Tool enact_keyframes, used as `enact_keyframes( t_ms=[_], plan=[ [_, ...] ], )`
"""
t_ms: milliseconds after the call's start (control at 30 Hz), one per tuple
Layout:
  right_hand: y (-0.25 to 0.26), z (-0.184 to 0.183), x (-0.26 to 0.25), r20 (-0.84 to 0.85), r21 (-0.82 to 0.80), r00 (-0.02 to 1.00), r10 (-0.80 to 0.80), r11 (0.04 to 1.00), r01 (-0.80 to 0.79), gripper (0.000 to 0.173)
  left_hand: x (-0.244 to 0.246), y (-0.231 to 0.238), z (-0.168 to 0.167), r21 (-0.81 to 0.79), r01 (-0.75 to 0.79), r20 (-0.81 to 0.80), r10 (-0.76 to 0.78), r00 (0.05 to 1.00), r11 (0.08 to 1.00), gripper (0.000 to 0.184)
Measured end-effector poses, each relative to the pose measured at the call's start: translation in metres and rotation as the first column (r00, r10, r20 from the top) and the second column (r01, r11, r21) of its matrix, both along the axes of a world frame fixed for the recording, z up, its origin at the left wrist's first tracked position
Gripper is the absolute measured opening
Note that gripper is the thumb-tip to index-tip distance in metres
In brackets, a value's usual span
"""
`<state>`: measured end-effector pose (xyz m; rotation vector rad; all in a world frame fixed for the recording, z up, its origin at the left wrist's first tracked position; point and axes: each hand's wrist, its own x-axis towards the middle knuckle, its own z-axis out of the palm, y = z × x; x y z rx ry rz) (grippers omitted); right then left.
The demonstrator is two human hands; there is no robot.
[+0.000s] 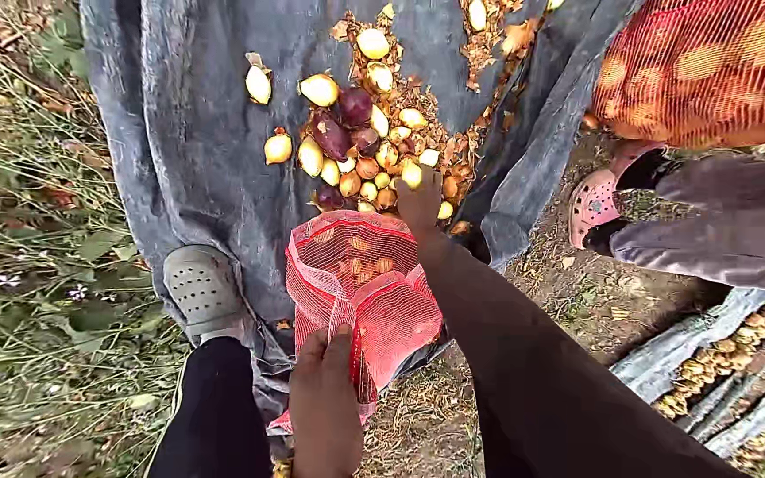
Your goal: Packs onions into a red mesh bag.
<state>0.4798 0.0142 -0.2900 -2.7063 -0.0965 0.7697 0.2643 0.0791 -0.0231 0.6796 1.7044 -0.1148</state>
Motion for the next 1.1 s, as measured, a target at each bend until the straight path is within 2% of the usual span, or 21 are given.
enact_keyframes(
  t_ms=[100, 167, 267, 367, 400, 433, 467, 533, 600, 667, 700, 767, 833, 900, 1000, 1100],
  plan=[
    [-0.008, 0.001, 0.0, -0.031, 0.175, 0.985, -0.167, 0.97, 0.17, 0.061, 0.001, -0.002, -0.001, 0.034, -0.017, -0.004, 0.018, 1.0, 0.999, 0.019],
    [-0.015, 0.005, 0.001, -0.184, 0.292, 0.952, -0.246, 0.911, 0.292, 0.066, 0.004, -0.001, 0.0, 0.053, -0.032, -0.008, 0.033, 0.999, 0.998, 0.019],
    [-0.023, 0.019, 0.01, -0.527, 0.47, 0.789, -0.317, 0.664, 0.581, 0.068, 0.01, 0.007, 0.003, 0.107, -0.097, -0.014, 0.099, 0.995, 0.99, 0.02],
    [-0.009, 0.033, 0.034, -0.663, 0.612, 0.72, -0.205, 0.406, 0.679, 0.06, 0.01, 0.015, 0.005, 0.153, -0.17, -0.005, 0.173, 0.985, 0.973, 0.021],
    [0.002, 0.041, 0.041, -0.69, 0.623, 0.705, -0.161, 0.362, 0.693, 0.053, 0.009, 0.017, 0.005, 0.152, -0.17, -0.01, 0.174, 0.985, 0.974, 0.021],
    [0.015, 0.051, 0.049, -0.697, 0.63, 0.706, -0.126, 0.363, 0.687, 0.044, 0.007, 0.017, 0.005, 0.146, -0.163, -0.014, 0.167, 0.986, 0.976, 0.022],
    [0.029, 0.06, 0.054, -0.661, 0.629, 0.738, -0.136, 0.435, 0.644, 0.037, 0.006, 0.018, 0.005, 0.14, -0.157, -0.016, 0.161, 0.987, 0.978, 0.023],
    [0.052, 0.068, 0.063, -0.463, 0.56, 0.866, -0.188, 0.695, 0.45, 0.034, 0.005, 0.02, 0.004, 0.136, -0.159, -0.009, 0.161, 0.987, 0.978, 0.023],
    [0.059, 0.063, 0.068, -0.266, 0.36, 0.948, -0.175, 0.894, 0.266, 0.03, 0.005, 0.023, 0.006, 0.13, -0.171, 0.003, 0.172, 0.985, 0.977, 0.023],
    [0.065, 0.055, 0.067, -0.157, 0.133, 0.985, -0.075, 0.986, 0.096, 0.023, 0.005, 0.027, 0.007, 0.129, -0.173, 0.01, 0.173, 0.985, 0.977, 0.022],
    [0.07, 0.052, 0.064, -0.149, 0.029, 0.989, 0.017, 1.0, -0.013, 0.026, 0.005, 0.028, 0.008, 0.126, -0.172, 0.009, 0.173, 0.985, 0.977, 0.022],
    [0.086, 0.044, 0.052, -0.218, -0.145, 0.955, 0.199, 0.961, -0.233, 0.047, 0.005, 0.03, 0.008, 0.127, -0.171, 0.006, 0.172, 0.985, 0.977, 0.022],
    [0.095, 0.032, 0.041, -0.254, -0.234, 0.925, 0.284, 0.909, -0.343, 0.053, 0.005, 0.029, 0.009, 0.129, -0.194, 0.024, 0.193, 0.981, 0.972, 0.023],
    [0.093, 0.022, 0.037, -0.242, -0.253, 0.909, 0.339, 0.882, -0.396, 0.057, 0.004, 0.029, 0.01, 0.133, -0.21, 0.04, 0.206, 0.978, 0.969, 0.023],
    [0.081, 0.036, 0.051, -0.22, -0.173, 0.931, 0.291, 0.928, -0.331, 0.064, 0.002, 0.03, 0.008, 0.138, -0.229, 0.043, 0.225, 0.973, 0.964, 0.022],
    [0.063, 0.075, 0.062, -0.253, 0.067, 0.951, 0.178, 0.984, -0.166, 0.058, 0.0, 0.032, 0.008, 0.147, -0.257, 0.03, 0.255, 0.966, 0.955, 0.022]
  ],
)
